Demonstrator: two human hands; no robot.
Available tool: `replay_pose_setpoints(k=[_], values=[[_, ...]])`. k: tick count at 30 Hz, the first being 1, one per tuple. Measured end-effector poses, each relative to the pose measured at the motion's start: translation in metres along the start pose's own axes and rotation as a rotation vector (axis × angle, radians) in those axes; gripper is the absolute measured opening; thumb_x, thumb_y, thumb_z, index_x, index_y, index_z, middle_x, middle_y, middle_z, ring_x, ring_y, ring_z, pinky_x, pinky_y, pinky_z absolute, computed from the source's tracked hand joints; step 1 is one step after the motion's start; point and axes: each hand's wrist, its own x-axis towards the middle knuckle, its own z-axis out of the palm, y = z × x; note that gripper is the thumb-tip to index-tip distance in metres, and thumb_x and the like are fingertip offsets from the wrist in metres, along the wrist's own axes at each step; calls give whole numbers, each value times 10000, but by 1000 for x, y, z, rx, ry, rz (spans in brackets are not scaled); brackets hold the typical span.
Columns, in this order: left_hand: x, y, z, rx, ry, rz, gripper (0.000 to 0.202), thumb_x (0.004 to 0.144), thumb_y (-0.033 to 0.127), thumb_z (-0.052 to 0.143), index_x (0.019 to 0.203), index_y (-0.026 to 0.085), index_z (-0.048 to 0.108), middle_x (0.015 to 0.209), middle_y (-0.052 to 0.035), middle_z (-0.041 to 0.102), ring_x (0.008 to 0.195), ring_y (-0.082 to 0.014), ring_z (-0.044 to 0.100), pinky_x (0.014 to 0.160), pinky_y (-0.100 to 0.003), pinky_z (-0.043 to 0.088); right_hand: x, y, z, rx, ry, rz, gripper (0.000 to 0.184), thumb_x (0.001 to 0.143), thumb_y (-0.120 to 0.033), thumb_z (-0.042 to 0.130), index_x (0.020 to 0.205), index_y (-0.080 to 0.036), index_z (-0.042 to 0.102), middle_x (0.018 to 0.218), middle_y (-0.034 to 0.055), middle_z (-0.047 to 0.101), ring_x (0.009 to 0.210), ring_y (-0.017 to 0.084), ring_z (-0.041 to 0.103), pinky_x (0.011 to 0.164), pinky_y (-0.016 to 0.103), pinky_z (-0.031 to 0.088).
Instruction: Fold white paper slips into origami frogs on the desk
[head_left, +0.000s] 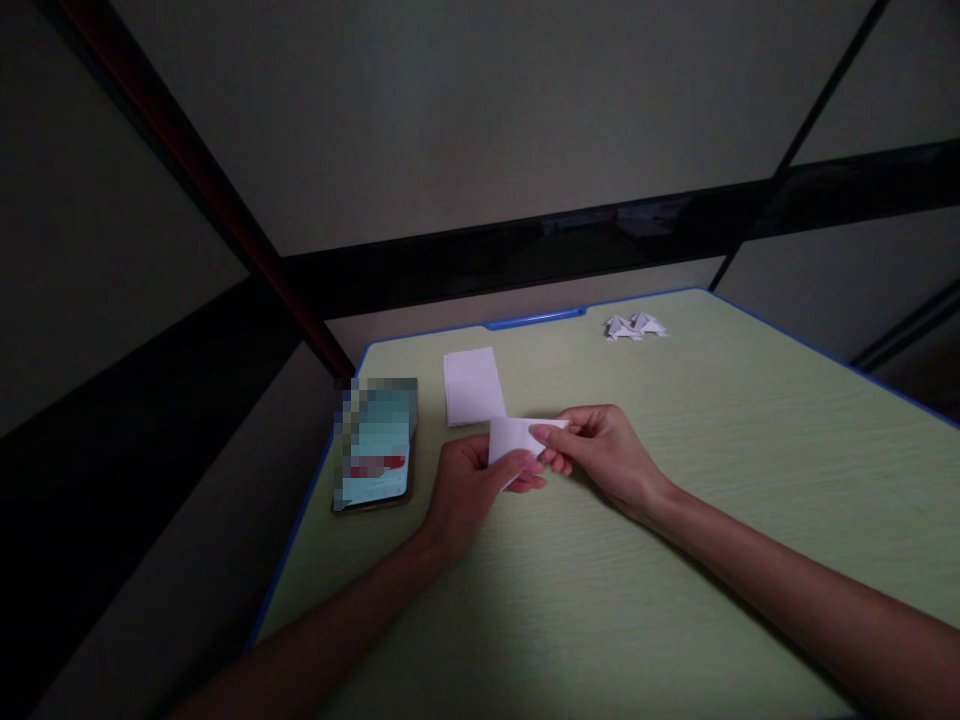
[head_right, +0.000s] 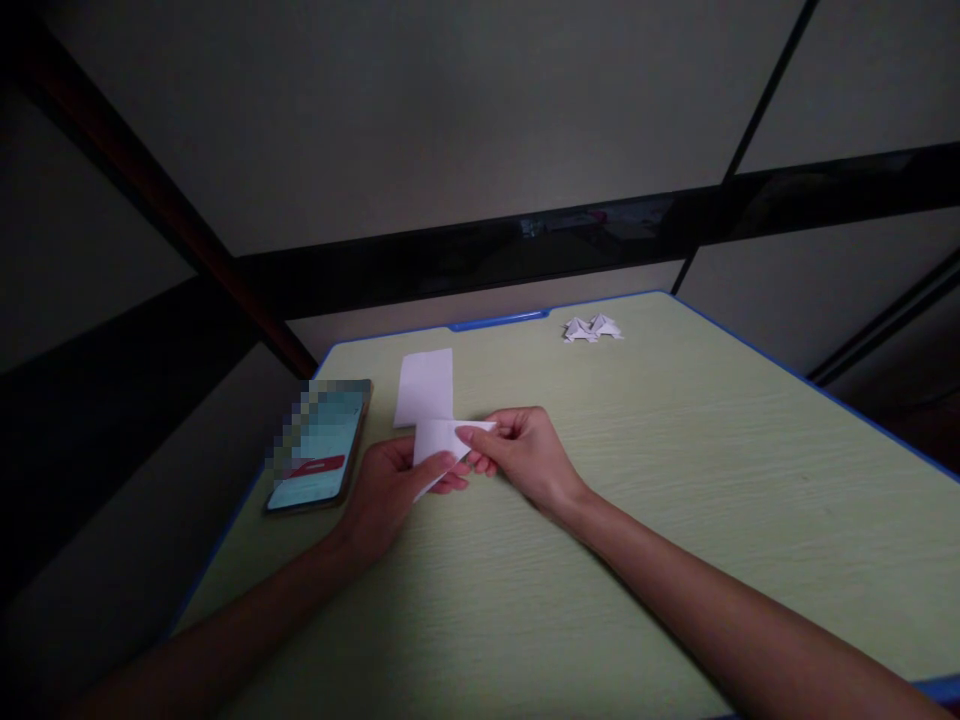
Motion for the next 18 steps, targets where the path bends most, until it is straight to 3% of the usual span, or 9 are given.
replay_pose_setpoints(k=[5,18], values=[[0,3,2,12,7,-21,75,569,169,653,621,116,645,552,-3,652,513,-108,604,506,-185,477,0,1,0,-1,5,4,222,568,-278,688,500,-106,564,426,-30,561,353,16,444,377,142,350],[0,-1,1,26,68,28,201,649,280,598,607,84,609,537,-38,641,477,-132,598,485,-218,477,-1,1,4,-34,2,-20,346,633,-406,609,460,-109,571,395,-6,545,349,42,450,395,182,356]])
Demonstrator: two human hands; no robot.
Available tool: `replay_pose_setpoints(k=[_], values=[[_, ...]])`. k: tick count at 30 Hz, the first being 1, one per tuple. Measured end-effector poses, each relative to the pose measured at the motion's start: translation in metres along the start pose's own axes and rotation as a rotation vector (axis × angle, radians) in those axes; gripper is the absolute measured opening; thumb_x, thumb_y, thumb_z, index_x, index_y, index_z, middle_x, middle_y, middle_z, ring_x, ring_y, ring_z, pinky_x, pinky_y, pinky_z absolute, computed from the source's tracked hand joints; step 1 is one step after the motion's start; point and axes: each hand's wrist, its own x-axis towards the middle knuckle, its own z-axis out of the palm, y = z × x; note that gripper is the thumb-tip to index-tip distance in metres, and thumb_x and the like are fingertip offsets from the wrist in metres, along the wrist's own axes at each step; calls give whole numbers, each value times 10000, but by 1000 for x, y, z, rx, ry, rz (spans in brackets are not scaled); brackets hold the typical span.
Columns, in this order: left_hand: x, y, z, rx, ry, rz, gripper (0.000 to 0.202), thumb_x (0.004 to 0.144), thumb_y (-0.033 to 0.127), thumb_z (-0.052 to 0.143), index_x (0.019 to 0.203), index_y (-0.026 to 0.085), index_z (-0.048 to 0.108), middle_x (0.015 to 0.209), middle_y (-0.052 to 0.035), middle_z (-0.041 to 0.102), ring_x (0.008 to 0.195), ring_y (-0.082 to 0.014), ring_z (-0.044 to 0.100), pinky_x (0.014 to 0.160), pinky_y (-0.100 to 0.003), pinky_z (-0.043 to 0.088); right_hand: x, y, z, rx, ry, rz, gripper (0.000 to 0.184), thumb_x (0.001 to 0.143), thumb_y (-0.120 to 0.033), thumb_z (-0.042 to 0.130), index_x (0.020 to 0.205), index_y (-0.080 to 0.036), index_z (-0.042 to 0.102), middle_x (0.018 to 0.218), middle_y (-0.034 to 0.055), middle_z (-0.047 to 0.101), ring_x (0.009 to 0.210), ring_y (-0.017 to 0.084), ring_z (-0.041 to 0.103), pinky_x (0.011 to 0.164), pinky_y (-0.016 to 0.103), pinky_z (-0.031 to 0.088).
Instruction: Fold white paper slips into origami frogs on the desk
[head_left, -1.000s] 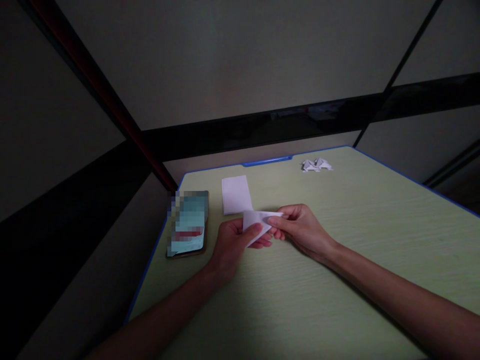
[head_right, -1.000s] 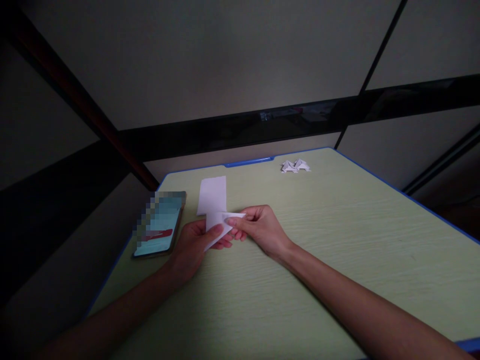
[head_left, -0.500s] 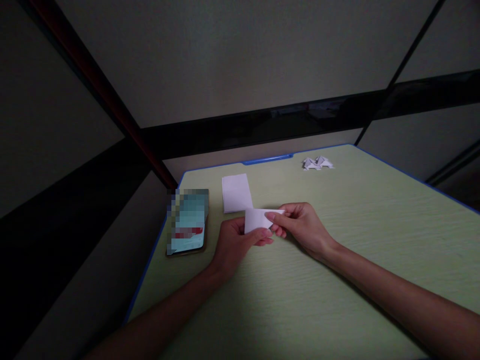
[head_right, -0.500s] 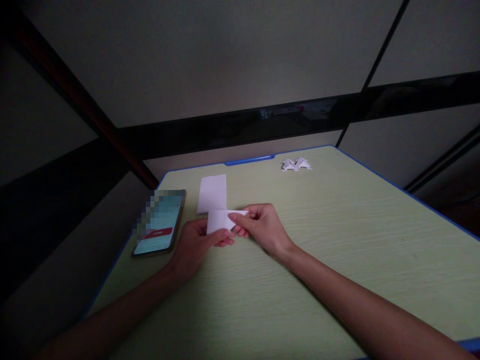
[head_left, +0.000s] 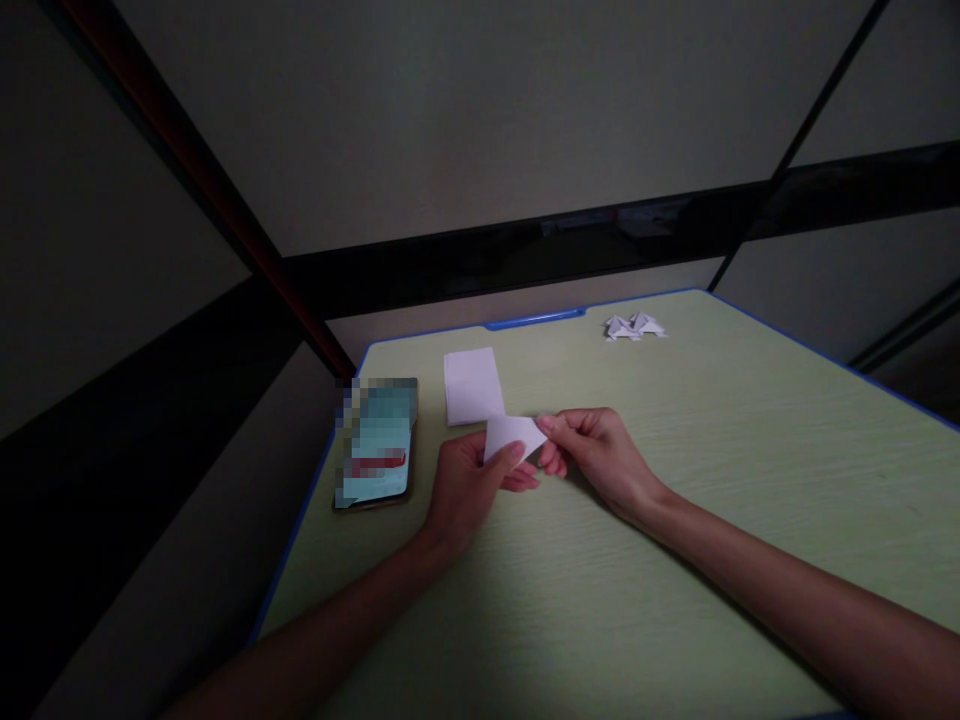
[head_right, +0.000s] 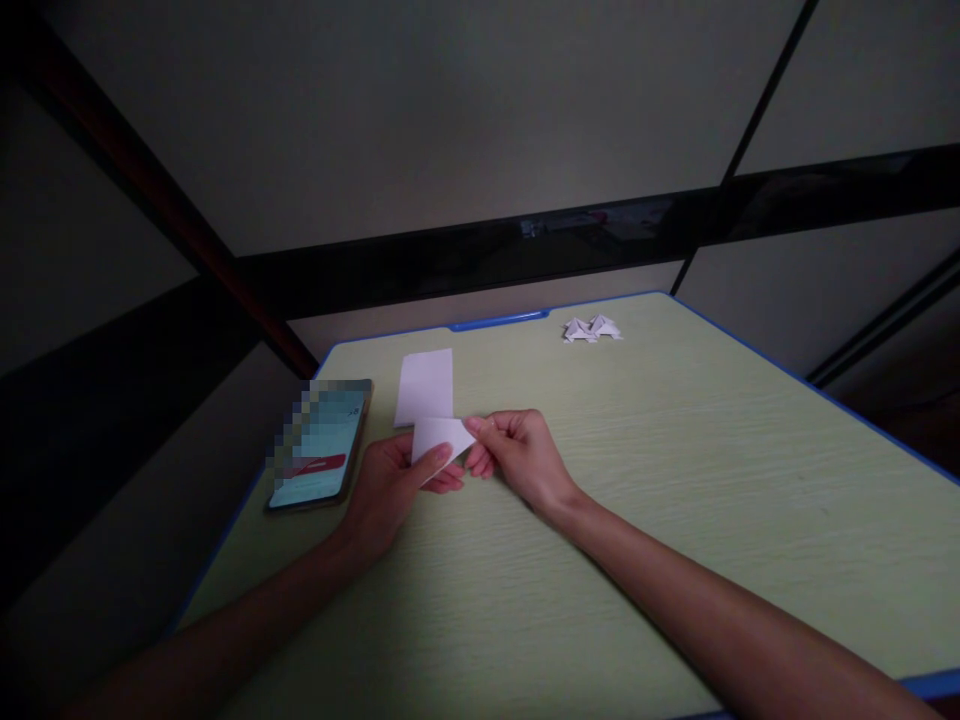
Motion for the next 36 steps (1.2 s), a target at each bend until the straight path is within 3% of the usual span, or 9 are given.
replay_pose_setpoints(k=[6,12,19,24,27,30,33,35,36], values=[[-1,-3,0,-22,-5,6,262,673,331,565,596,84,605,527,-47,638,454,-129,586,479,-226,473,0,0,0,-3,-20,-13,422,677,-473,532,462,-111,571,399,6,540,378,62,477,413,194,362],[-1,-2,0,-38,-76,23,217,686,294,555,597,103,604,527,-28,638,445,-106,573,471,-204,466,-4,-1,4,-117,-89,14,294,530,-353,700,508,-111,535,408,-41,495,358,33,382,366,170,263],[-1,-1,-1,-14,-111,-1,119,646,211,595,592,110,627,569,-21,654,547,-116,611,547,-198,483,-2,2,-2,-160,-117,-42,462,716,-488,475,426,-129,493,368,-30,446,338,39,355,382,190,258],[-1,-1,-2,-45,-179,-23,85,640,196,595,650,123,638,641,-24,670,593,-112,618,577,-197,489,-3,1,-2,-258,-88,-83,524,755,-517,384,404,-141,482,343,-29,432,315,41,348,370,191,252],[0,1,0,-30,-159,-24,110,634,208,590,595,106,606,540,-18,631,481,-98,585,480,-183,469,-4,-2,0,-301,-36,-110,505,768,-494,383,412,-148,473,333,-36,418,312,42,335,368,189,254],[0,1,1,3,-125,-35,213,644,266,572,506,114,519,383,30,515,292,-53,448,304,-145,343,-4,-5,-2,-351,-21,-150,478,793,-444,374,429,-148,469,343,-38,416,323,45,337,378,190,271],[-1,0,-1,22,-102,-57,241,663,319,552,535,128,480,315,74,424,221,-20,310,238,-127,208,-4,-11,-9,-463,-51,-291,392,809,-368,387,534,-134,541,469,-4,515,434,73,445,447,199,349],[0,-3,-4,6,-95,-47,231,669,333,554,587,128,487,293,95,382,217,-8,251,239,-120,169,-4,-17,-17,-557,-57,-508,216,796,-284,442,804,-131,593,752,46,610,671,116,541,607,233,418],[0,-4,-5,-15,-107,-42,230,669,339,557,607,127,490,291,102,367,220,-4,231,241,-118,157,-5,-19,-21,-631,-88,-629,212,786,-237,463,936,-131,568,898,72,603,798,136,541,699,259,417]])
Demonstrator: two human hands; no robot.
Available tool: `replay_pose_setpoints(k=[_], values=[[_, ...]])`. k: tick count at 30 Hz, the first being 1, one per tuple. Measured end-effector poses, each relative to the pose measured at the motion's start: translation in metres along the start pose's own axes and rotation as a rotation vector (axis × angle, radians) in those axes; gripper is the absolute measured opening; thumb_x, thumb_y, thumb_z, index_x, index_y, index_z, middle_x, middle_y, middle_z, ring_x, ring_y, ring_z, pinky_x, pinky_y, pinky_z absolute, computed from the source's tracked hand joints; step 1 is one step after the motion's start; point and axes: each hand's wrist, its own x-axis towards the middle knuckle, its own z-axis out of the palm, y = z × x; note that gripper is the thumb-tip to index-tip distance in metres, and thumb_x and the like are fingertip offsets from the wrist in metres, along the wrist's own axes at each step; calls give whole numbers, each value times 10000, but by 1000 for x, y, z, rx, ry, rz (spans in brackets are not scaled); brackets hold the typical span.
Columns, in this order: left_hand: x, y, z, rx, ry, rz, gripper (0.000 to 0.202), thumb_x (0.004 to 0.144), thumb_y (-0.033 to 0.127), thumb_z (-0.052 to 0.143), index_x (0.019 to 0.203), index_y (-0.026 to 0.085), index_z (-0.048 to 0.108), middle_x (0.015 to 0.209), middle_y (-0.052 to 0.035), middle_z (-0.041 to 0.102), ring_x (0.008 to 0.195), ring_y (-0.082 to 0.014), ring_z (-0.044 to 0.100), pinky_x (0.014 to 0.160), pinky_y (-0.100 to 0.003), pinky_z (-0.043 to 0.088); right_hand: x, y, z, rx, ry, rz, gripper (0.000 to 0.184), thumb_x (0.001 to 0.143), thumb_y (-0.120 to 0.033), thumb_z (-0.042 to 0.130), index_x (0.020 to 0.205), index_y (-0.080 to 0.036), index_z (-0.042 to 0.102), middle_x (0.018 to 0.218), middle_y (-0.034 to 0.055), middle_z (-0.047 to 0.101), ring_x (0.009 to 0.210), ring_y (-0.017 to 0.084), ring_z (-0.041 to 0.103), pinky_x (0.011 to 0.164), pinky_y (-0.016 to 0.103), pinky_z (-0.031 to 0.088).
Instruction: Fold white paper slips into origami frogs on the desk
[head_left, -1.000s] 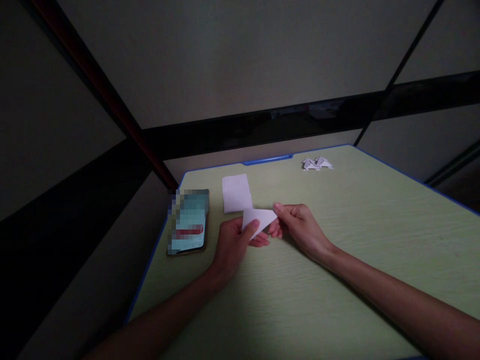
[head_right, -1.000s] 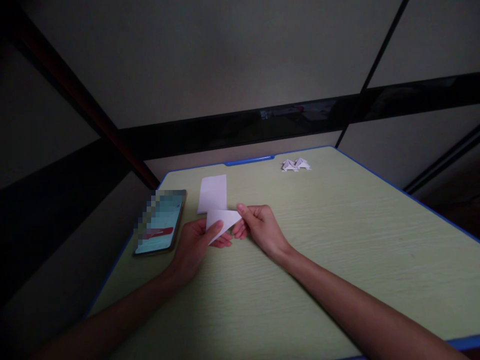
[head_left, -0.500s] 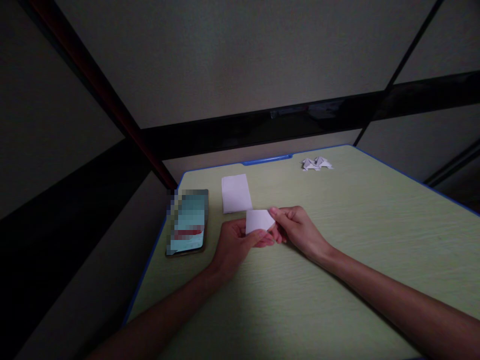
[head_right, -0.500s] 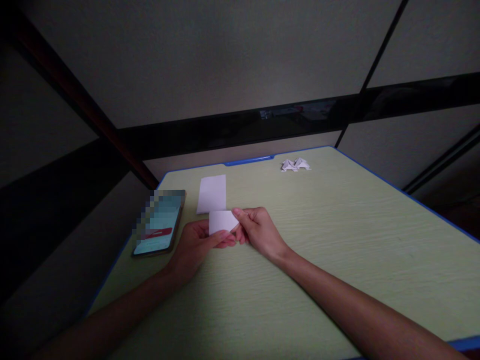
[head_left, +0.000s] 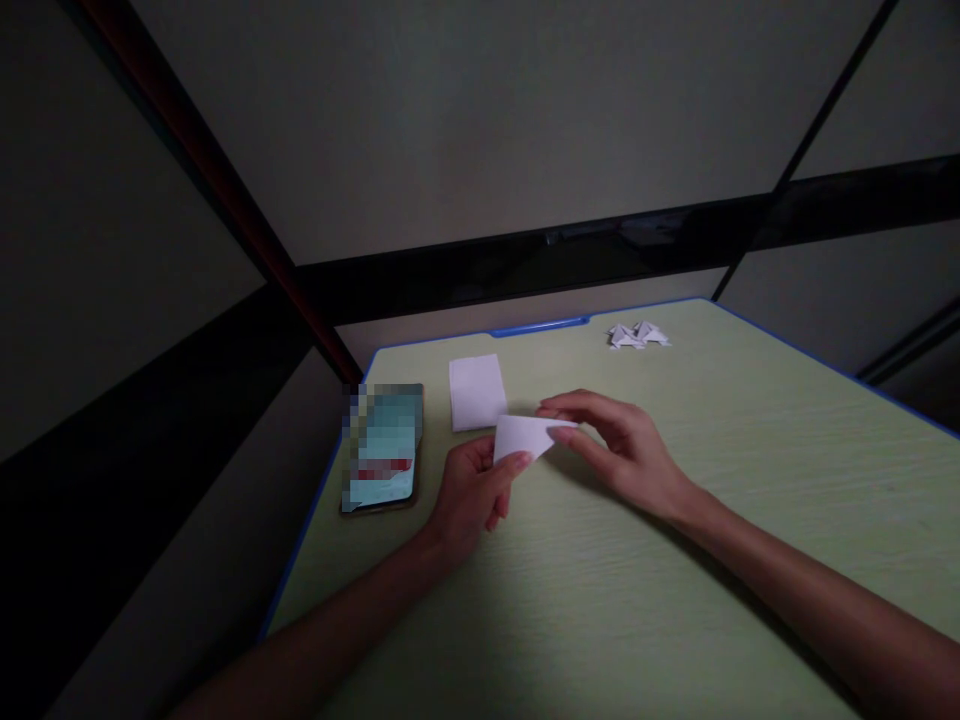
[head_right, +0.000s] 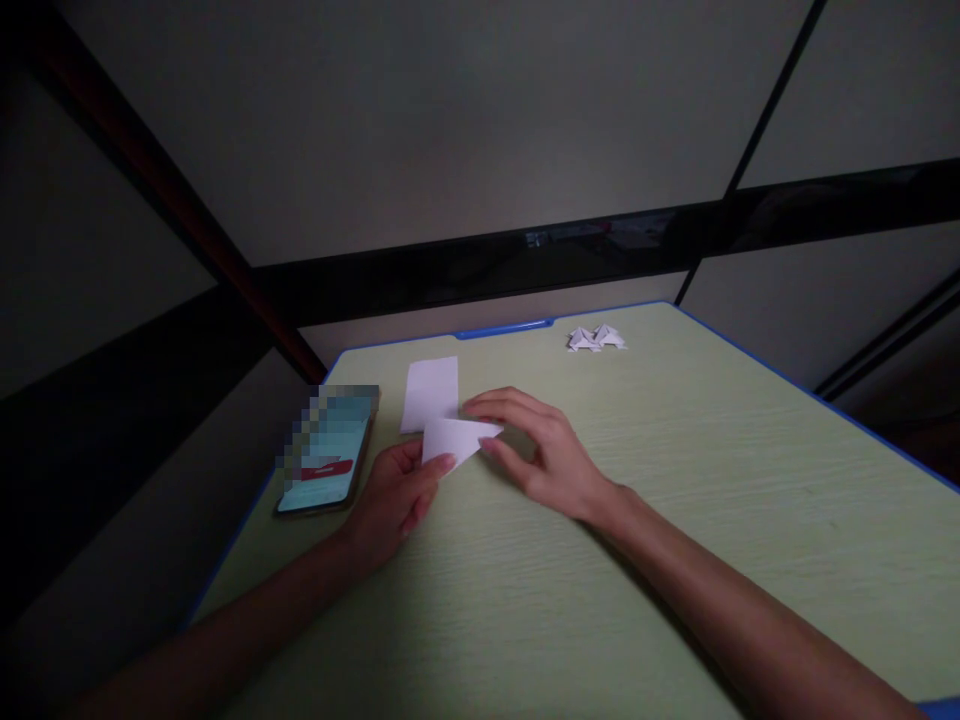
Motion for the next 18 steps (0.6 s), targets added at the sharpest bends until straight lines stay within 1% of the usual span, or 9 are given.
replay_pose_setpoints(k=[2,4,7,10,12,13,15,17,18], values=[[1,-2,-2,-50,-47,-6,238,663,353,567,656,125,500,290,111,342,227,-1,206,245,-118,139,0,0,-8,-197,-118,-256,232,776,-167,467,987,-134,556,1061,102,545,973,167,481,808,309,376],[1,-3,-2,-82,-115,-30,263,659,373,572,720,124,510,293,117,332,228,-3,195,245,-121,130,0,1,-13,-383,-202,-408,221,792,-155,445,972,-157,574,1077,96,539,994,175,459,815,340,354],[0,-3,-2,-47,-173,-39,328,667,399,561,846,131,499,293,126,331,220,-14,202,241,-122,136,0,1,-14,-506,-240,-524,223,835,-188,390,898,-160,602,886,70,612,861,157,498,763,337,355],[1,-5,-3,78,-128,22,381,690,379,540,977,148,441,314,128,365,220,-31,238,245,-127,164,1,-2,-13,-572,-299,-530,273,858,-203,340,874,-149,607,741,55,612,734,144,490,707,313,353],[2,-6,-5,223,-83,137,351,719,351,511,1004,161,436,379,105,427,257,-43,305,273,-140,226,1,-4,-13,-620,-364,-496,283,858,-198,332,862,-137,609,696,57,594,691,149,471,672,300,346],[2,-6,-6,318,-68,223,298,738,335,489,981,164,460,437,80,469,305,-52,366,309,-152,281,1,-5,-14,-636,-390,-473,281,853,-189,336,845,-130,610,676,58,584,676,151,463,661,294,342],[3,-7,-8,572,-47,467,165,771,278,448,830,158,544,650,-7,569,554,-101,526,509,-212,423,1,-7,-14,-647,-433,-422,259,835,-158,355,803,-119,609,659,60,571,661,153,459,652,286,335],[2,-7,-7,800,-35,703,177,788,216,417,723,147,567,860,-66,576,823,-159,525,723,-286,419,1,-9,-13,-643,-463,-367,229,812,-124,373,782,-116,599,651,55,563,654,149,464,650,277,331],[1,-7,-6,888,-36,781,191,795,190,399,714,144,565,894,-76,567,871,-171,503,763,-303,401,1,-10,-13,-641,-472,-338,216,803,-110,377,781,-118,592,654,52,562,655,147,469,652,274,330]])
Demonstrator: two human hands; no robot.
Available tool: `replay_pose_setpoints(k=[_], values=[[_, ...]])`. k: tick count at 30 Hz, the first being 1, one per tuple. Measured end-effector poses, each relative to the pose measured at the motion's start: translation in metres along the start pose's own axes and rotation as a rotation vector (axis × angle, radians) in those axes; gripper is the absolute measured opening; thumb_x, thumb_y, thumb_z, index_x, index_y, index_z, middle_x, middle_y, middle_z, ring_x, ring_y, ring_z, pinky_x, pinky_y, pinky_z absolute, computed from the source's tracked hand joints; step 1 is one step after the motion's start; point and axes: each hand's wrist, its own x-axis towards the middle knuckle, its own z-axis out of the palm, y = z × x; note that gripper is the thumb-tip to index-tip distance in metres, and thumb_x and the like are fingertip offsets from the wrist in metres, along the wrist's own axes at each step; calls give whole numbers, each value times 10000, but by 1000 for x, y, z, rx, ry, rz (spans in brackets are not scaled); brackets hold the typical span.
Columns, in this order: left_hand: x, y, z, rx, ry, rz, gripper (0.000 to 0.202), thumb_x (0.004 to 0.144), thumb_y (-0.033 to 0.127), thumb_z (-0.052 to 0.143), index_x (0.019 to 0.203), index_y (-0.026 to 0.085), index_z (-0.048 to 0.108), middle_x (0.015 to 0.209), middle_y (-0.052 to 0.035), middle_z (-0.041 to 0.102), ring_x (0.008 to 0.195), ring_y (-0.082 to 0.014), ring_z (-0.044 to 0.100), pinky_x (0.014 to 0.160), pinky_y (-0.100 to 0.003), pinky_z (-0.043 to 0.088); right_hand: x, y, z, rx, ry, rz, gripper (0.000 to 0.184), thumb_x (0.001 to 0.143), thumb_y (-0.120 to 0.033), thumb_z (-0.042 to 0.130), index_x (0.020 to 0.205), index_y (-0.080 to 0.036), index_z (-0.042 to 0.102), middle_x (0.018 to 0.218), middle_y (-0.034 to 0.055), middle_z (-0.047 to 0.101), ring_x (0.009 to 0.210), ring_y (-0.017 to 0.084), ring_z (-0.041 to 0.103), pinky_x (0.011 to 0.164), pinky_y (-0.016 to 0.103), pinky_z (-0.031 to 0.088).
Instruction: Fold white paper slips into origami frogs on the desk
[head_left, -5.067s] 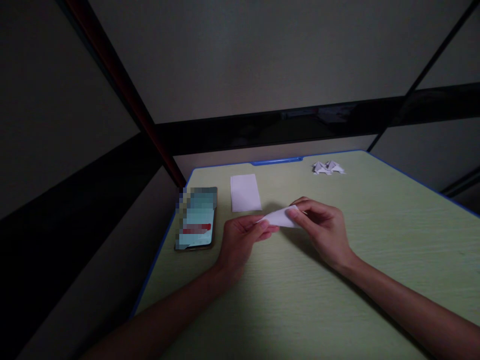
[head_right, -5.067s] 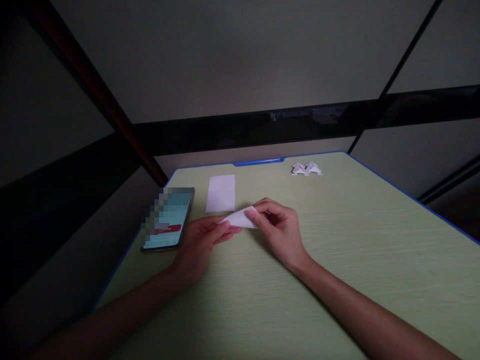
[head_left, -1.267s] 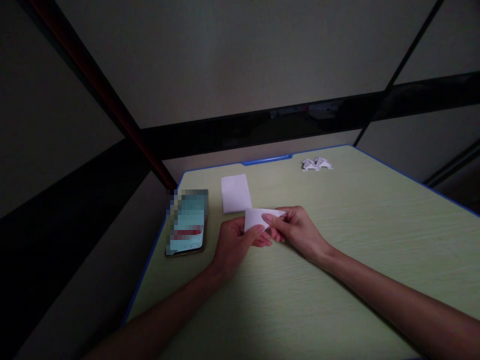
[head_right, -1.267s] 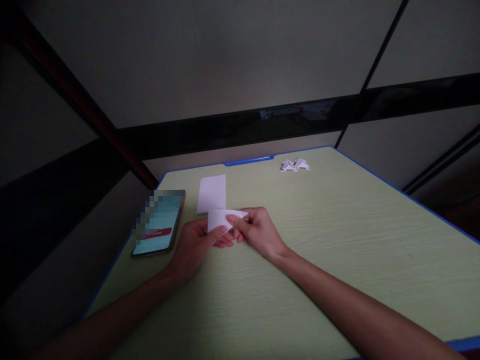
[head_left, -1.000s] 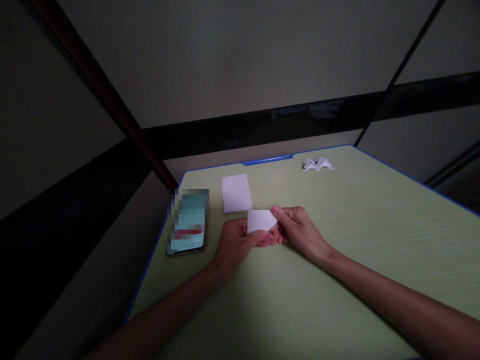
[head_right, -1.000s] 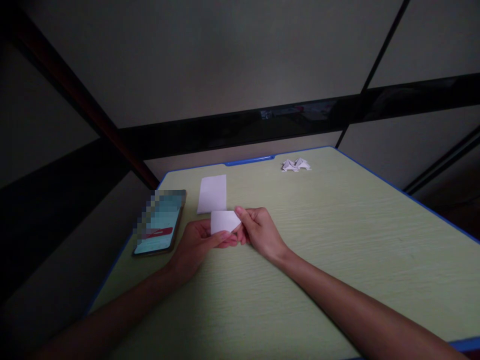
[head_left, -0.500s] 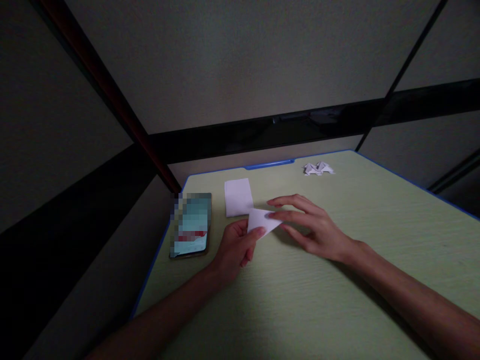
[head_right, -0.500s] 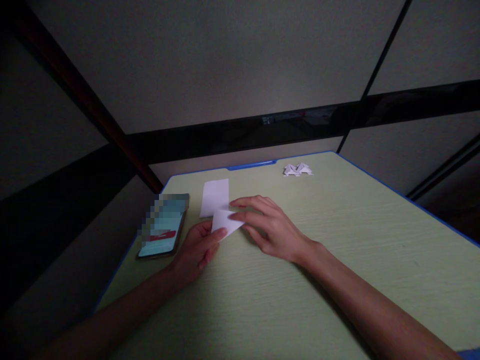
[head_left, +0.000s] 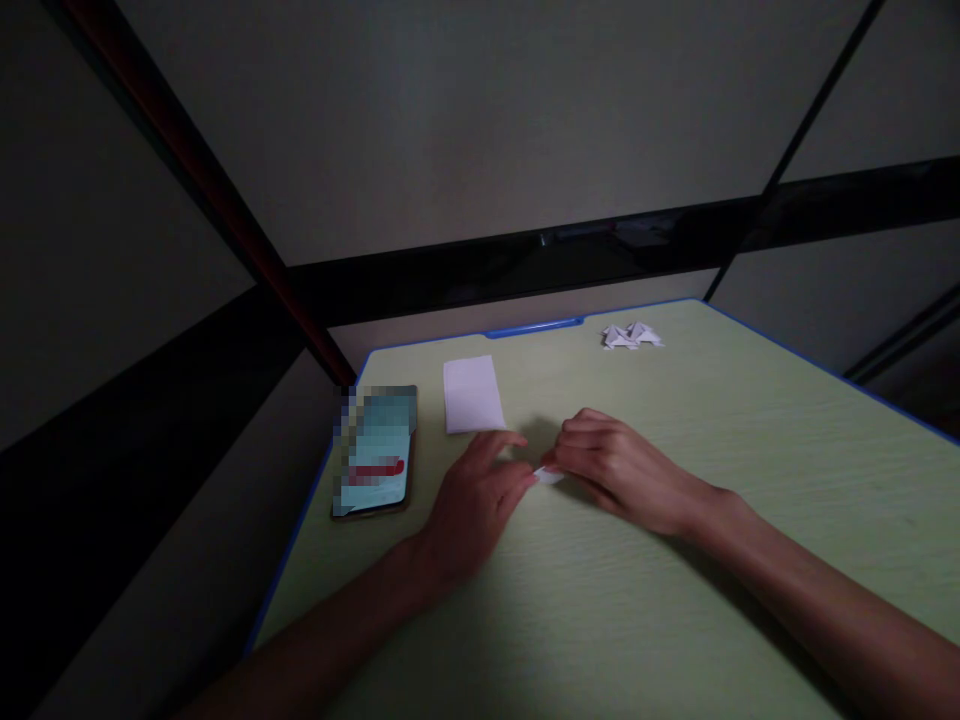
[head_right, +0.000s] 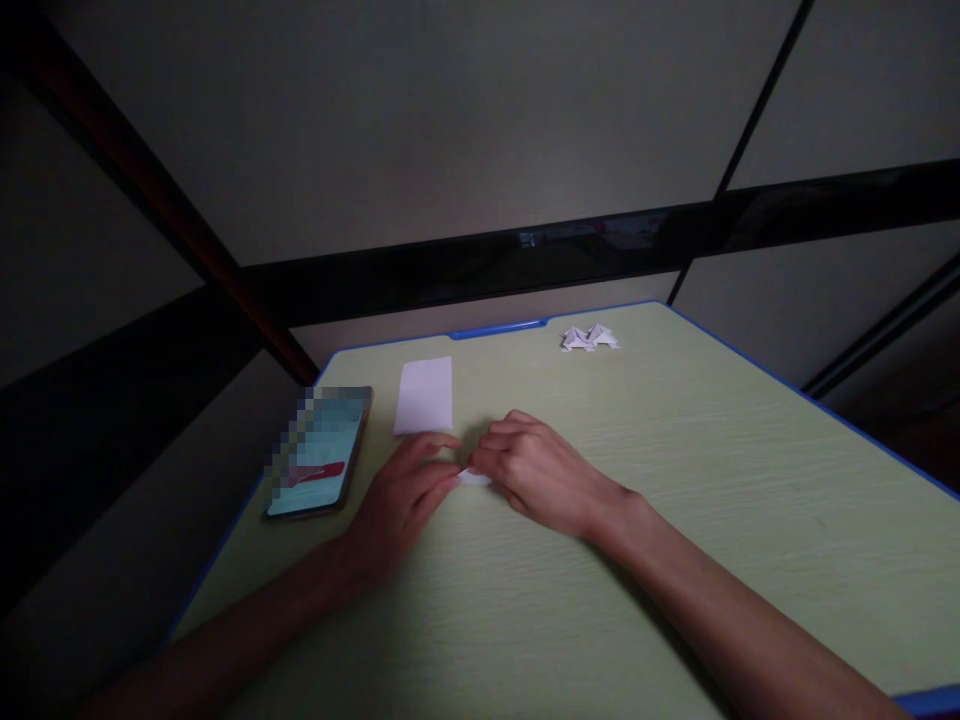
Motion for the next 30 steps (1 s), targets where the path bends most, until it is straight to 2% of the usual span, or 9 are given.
replay_pose_setpoints(k=[2,5,8,11,16,21,25,30], values=[[-1,3,2,123,-32,55,205,809,159,357,729,136,544,812,-71,567,783,-159,504,706,-290,407,1,-5,0,-2,-24,26,198,793,-92,382,768,-125,576,656,43,562,651,143,475,653,268,328],[-3,5,3,249,-76,36,220,812,137,318,683,138,495,637,-34,525,576,-131,459,553,-255,381,2,-14,0,-102,-46,13,166,782,-87,402,733,-128,555,626,40,552,637,149,475,651,280,318],[-4,6,2,322,-74,96,237,804,130,315,623,151,467,578,-19,492,522,-125,421,507,-250,337,3,-20,-1,-188,-67,-3,153,785,-98,412,720,-131,546,602,43,547,623,154,473,645,293,306],[-4,7,1,341,-85,149,250,792,112,316,589,157,454,545,-8,472,508,-119,402,501,-250,305,1,-18,-4,-162,-103,13,159,792,-91,401,722,-135,537,608,42,549,626,151,478,647,291,308],[-3,11,3,185,-161,82,203,772,128,346,596,161,443,536,22,443,502,-97,390,486,-230,270,-1,-7,-9,72,-203,21,183,814,-106,373,701,-150,509,644,24,551,648,127,483,658,266,328],[-2,10,3,15,-242,-2,208,758,134,349,563,161,416,512,44,375,494,-80,370,489,-214,247,-5,6,-15,254,-254,38,246,839,-163,348,633,-151,481,609,0,510,596,93,449,580,228,318],[0,5,0,-51,-248,-83,223,758,156,349,539,160,390,502,48,345,491,-78,351,488,-213,227,-10,18,-21,353,-227,174,273,837,-189,348,588,-142,452,534,-23,446,498,68,402,500,206,297],[2,2,-3,-142,-215,-156,232,759,171,352,530,157,391,489,52,338,482,-77,342,489,-213,217,-12,26,-23,465,-224,268,268,828,-202,356,598,-132,476,540,-16,468,500,68,424,488,199,318]])
